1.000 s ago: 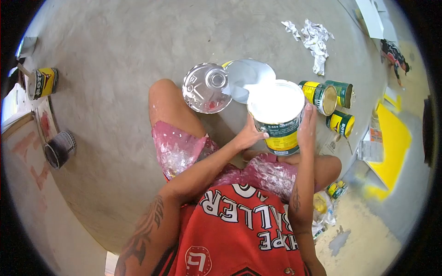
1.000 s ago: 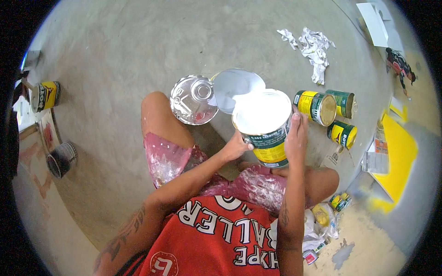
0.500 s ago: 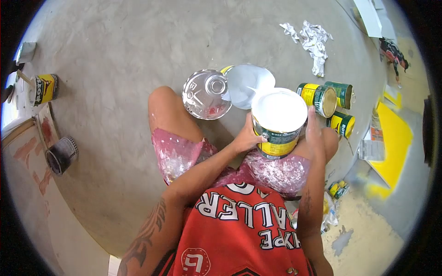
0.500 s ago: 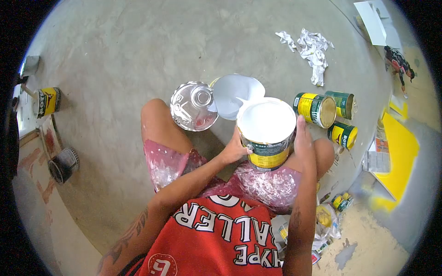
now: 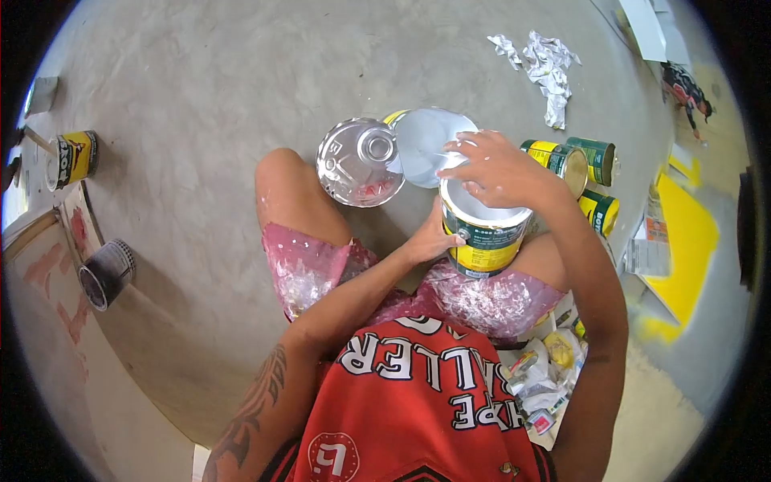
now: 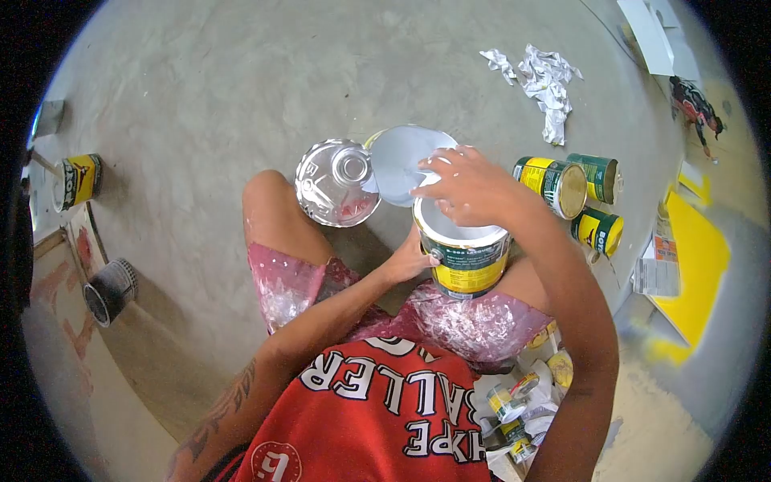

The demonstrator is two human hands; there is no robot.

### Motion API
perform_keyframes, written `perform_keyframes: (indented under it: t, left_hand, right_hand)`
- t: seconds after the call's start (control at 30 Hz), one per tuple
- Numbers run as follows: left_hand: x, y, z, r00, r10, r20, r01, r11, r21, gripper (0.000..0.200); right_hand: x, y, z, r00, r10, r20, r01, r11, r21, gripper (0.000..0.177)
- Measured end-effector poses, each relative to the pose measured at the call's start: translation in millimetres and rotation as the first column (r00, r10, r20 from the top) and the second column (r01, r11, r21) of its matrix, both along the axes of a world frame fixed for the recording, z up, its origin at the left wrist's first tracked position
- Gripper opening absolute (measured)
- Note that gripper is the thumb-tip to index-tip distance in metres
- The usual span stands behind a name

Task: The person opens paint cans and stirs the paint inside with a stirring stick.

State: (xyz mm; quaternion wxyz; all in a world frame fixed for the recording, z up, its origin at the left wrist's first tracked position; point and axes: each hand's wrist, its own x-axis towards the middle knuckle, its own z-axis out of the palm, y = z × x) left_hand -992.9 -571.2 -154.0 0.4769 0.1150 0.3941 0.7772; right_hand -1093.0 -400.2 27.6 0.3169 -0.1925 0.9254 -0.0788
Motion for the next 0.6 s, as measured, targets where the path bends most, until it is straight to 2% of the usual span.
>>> perform_keyframes:
  t: [0.07, 0.1, 0.27, 0.4, 0.5, 0.57, 0.6]
  left_hand:
    - [0.5, 2.2, -1.3, 1.0, 0.016, 0.001, -0.016, 1.0, 0.018, 0.123]
    - [1.5, 2.5, -1.2, 0.999, 0.033, 0.0, -0.033, 0.999, 0.034, 0.121]
    - [-2.7, -0.1, 2.1, 1.0, -0.01, -0.007, 0.01, 1.0, -0.002, 0.117]
    - [-3.3, -0.8, 5.7, 1.0, -0.001, 0.014, 0.001, 1.0, -0.005, 0.118]
    - [-2.1, -1.7, 1.7, 0.998, -0.006, -0.064, 0.003, 0.999, -0.053, 0.119]
    - [-0.3, -1.7, 1.5, 0.999, 0.0, -0.047, -0.002, 0.999, -0.046, 0.119]
    - [-0.3, -1.5, 1.2, 0.999, 0.005, -0.034, -0.006, 0.999, -0.037, 0.119]
  right_hand:
    - [-2.5, 2.2, -8.7, 0.989, 0.112, 0.095, -0.119, 0.99, 0.076, 0.046]
    - [-3.6, 3.4, -9.0, 0.988, 0.116, 0.102, -0.124, 0.989, 0.075, 0.046]
    - [0.5, 15.8, -10.9, 0.991, 0.126, 0.041, -0.126, 0.992, -0.017, 0.048]
    - [-1.0, 19.6, -12.4, 0.988, 0.151, 0.018, -0.151, 0.989, -0.01, 0.045]
    - [-4.3, 27.6, -11.9, 0.982, 0.189, -0.012, -0.189, 0.981, 0.038, 0.042]
    - [-6.5, 33.5, -13.1, 0.983, 0.183, 0.033, -0.185, 0.967, 0.172, 0.041]
    - [-7.3, 33.3, -12.0, 0.982, 0.184, 0.031, -0.186, 0.967, 0.173, 0.041]
